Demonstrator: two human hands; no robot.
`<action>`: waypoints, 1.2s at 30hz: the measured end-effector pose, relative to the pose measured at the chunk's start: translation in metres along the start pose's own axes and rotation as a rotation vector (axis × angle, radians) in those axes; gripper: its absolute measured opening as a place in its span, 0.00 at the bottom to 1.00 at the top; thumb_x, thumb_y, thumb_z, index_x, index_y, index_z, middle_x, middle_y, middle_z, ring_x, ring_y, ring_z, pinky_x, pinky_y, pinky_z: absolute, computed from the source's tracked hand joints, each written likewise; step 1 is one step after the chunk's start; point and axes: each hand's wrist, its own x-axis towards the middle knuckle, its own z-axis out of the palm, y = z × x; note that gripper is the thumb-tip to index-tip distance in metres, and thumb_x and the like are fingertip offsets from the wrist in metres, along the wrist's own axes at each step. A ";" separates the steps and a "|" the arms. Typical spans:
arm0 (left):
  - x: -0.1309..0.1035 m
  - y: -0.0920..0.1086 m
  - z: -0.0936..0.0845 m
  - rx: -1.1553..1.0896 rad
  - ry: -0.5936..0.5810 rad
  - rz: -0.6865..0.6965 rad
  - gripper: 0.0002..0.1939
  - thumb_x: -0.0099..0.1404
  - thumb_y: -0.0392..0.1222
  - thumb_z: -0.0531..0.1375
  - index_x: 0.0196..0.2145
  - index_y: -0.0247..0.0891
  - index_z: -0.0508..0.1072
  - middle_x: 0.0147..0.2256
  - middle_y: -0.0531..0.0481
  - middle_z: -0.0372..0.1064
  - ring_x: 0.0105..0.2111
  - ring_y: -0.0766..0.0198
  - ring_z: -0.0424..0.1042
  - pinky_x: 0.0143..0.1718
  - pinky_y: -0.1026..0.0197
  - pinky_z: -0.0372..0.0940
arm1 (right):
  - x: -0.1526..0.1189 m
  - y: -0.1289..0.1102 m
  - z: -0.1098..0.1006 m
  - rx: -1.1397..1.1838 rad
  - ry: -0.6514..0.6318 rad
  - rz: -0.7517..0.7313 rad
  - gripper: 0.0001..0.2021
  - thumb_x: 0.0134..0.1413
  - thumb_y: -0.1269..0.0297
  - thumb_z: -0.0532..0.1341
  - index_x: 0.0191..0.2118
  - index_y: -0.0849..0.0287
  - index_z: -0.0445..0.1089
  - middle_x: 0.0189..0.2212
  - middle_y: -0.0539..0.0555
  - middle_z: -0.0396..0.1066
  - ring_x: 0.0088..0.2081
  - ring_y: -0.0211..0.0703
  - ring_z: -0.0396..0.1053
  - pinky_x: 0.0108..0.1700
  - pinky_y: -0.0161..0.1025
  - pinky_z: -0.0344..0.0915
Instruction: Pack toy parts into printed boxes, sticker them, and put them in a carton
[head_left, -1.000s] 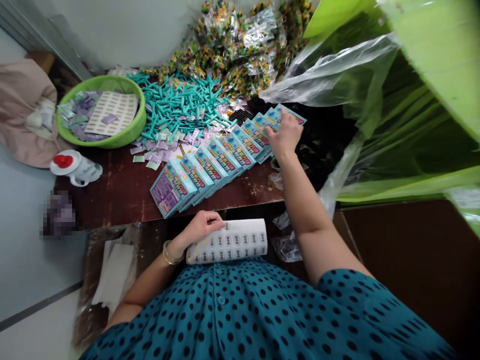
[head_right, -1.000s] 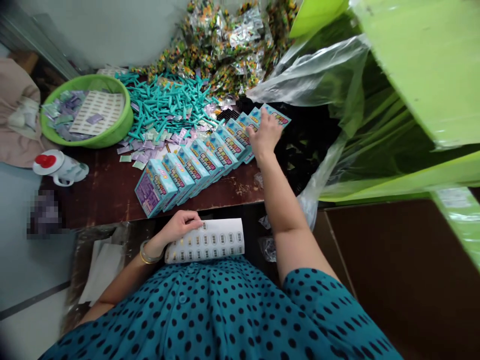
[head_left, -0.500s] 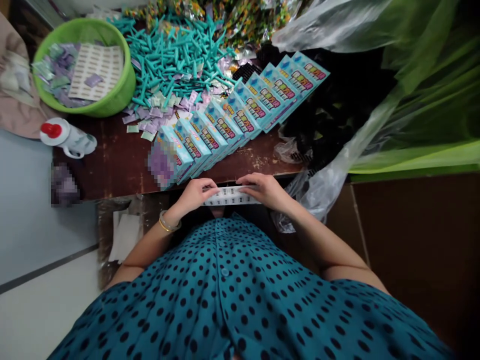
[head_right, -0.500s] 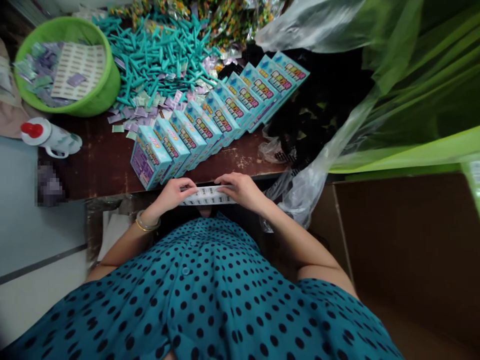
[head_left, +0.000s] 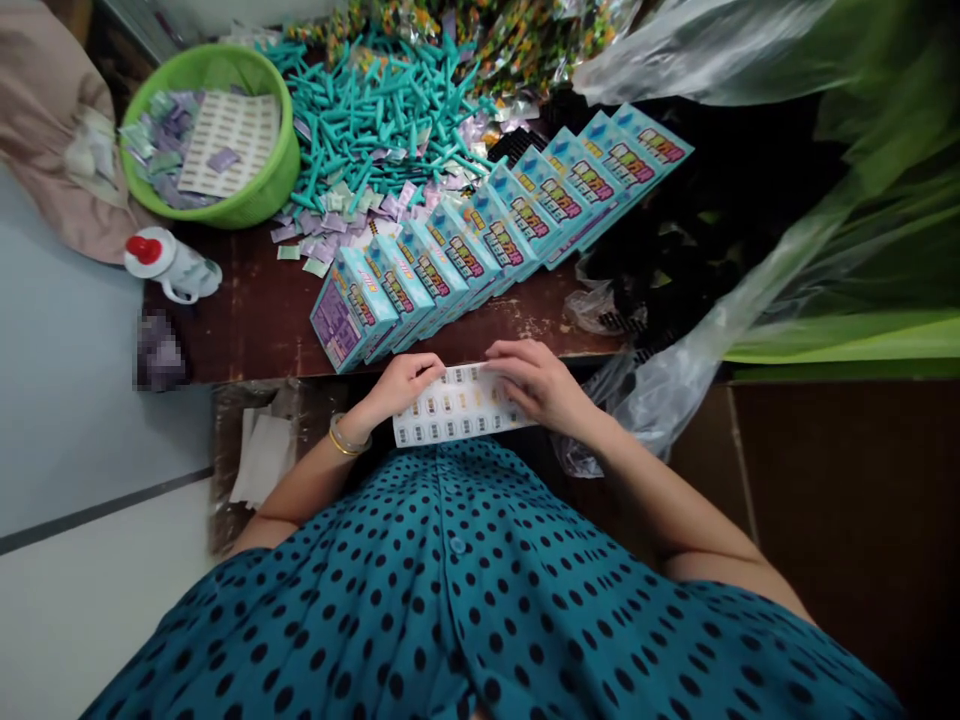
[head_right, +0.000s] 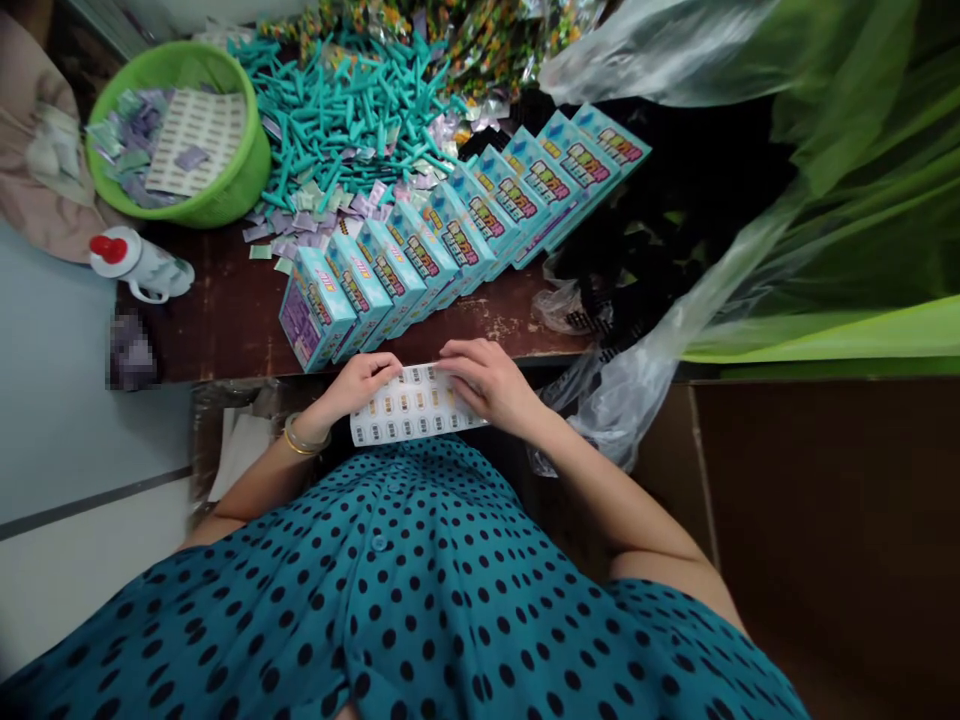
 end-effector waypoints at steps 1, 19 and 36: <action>0.000 0.001 0.001 0.008 -0.002 0.020 0.15 0.69 0.47 0.56 0.29 0.35 0.74 0.28 0.53 0.71 0.30 0.65 0.66 0.34 0.62 0.59 | 0.002 -0.001 0.001 0.019 0.013 0.059 0.14 0.69 0.63 0.57 0.55 0.54 0.75 0.55 0.61 0.74 0.54 0.55 0.70 0.54 0.55 0.67; 0.005 0.013 0.009 0.042 0.012 0.112 0.13 0.70 0.45 0.57 0.31 0.36 0.75 0.30 0.51 0.73 0.32 0.64 0.69 0.37 0.61 0.61 | 0.009 -0.026 0.009 0.295 0.095 0.200 0.25 0.65 0.66 0.59 0.66 0.48 0.65 0.50 0.56 0.77 0.50 0.49 0.75 0.57 0.52 0.70; 0.016 -0.009 0.016 -0.402 -0.146 -0.268 0.23 0.56 0.60 0.65 0.27 0.35 0.72 0.22 0.55 0.64 0.23 0.69 0.58 0.26 0.65 0.52 | 0.014 -0.011 0.021 0.029 0.226 -0.058 0.24 0.66 0.66 0.57 0.65 0.43 0.66 0.41 0.53 0.80 0.44 0.49 0.78 0.49 0.51 0.76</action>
